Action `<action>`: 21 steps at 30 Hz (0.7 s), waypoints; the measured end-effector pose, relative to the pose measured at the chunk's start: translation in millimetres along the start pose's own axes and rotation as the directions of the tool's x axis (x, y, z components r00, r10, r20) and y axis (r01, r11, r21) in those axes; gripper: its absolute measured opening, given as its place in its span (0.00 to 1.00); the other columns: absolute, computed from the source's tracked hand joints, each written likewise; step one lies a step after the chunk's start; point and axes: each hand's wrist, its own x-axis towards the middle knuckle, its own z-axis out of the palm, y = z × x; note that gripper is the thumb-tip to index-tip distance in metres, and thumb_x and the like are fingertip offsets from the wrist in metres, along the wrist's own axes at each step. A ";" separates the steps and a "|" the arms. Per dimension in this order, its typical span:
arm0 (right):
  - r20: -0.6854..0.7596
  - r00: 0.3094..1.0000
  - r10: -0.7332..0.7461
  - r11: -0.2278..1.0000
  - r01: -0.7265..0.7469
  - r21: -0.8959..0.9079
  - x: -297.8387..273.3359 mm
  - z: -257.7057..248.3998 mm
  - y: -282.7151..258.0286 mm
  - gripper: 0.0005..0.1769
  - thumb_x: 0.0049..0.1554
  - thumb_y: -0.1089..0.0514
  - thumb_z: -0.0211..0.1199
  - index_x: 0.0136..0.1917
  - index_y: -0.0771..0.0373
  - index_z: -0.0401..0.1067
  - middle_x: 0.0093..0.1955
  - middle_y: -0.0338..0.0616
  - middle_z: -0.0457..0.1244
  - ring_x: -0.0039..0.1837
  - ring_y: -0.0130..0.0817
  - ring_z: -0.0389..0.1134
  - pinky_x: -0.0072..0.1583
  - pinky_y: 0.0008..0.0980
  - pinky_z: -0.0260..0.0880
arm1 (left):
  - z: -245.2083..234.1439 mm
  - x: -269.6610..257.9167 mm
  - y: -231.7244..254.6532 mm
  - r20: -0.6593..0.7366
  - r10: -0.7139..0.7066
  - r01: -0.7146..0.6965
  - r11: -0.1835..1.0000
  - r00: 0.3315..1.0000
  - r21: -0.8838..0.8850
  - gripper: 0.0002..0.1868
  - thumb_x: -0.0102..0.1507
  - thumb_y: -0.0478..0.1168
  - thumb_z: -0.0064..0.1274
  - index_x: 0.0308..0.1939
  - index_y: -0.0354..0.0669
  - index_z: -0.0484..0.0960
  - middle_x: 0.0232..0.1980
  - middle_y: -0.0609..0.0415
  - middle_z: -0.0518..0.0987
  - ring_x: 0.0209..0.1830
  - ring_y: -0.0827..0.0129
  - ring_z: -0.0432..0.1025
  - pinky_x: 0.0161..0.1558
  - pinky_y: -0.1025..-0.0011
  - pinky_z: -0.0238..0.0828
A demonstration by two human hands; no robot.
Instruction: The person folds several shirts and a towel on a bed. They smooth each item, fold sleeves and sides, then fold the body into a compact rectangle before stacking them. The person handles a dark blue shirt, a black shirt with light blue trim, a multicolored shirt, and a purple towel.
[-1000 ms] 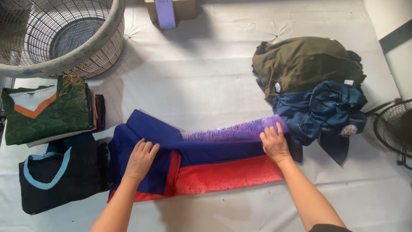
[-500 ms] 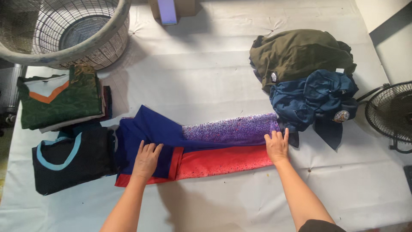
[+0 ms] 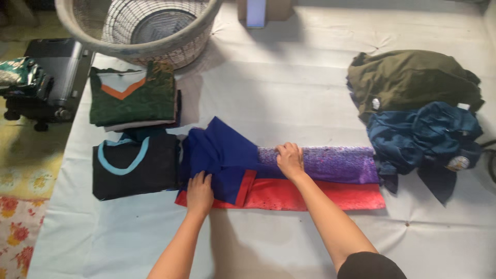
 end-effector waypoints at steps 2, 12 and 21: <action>0.028 0.999 0.017 0.998 -0.019 0.064 17.1 13.4 -23.5 0.12 0.51 0.58 0.63 0.50 0.52 0.79 0.52 0.42 0.68 0.61 0.45 0.65 0.64 0.48 0.59 | 16.1 -7.1 -13.1 0.096 0.005 -0.006 1.000 0.995 0.009 0.30 0.58 0.33 0.50 0.66 0.43 0.72 0.73 0.42 0.66 0.74 0.45 0.60 0.72 0.53 0.57; 0.145 0.983 0.113 0.992 -0.119 0.034 73.7 78.8 -78.8 0.16 0.53 0.50 0.67 0.54 0.54 0.79 0.54 0.48 0.70 0.63 0.48 0.66 0.66 0.50 0.58 | 44.4 -14.4 -29.2 0.343 0.003 0.010 0.999 0.940 -0.036 0.38 0.60 0.31 0.46 0.76 0.44 0.59 0.81 0.43 0.51 0.80 0.45 0.49 0.70 0.55 0.59; -0.026 0.999 0.025 0.999 -0.024 0.027 89.5 52.2 -119.8 0.04 0.53 0.56 0.69 0.44 0.53 0.78 0.46 0.41 0.69 0.57 0.42 0.68 0.69 0.46 0.58 | 23.5 -11.2 -25.1 0.375 0.014 0.015 0.997 0.927 -0.074 0.42 0.58 0.29 0.50 0.77 0.45 0.58 0.82 0.44 0.50 0.80 0.46 0.49 0.70 0.57 0.60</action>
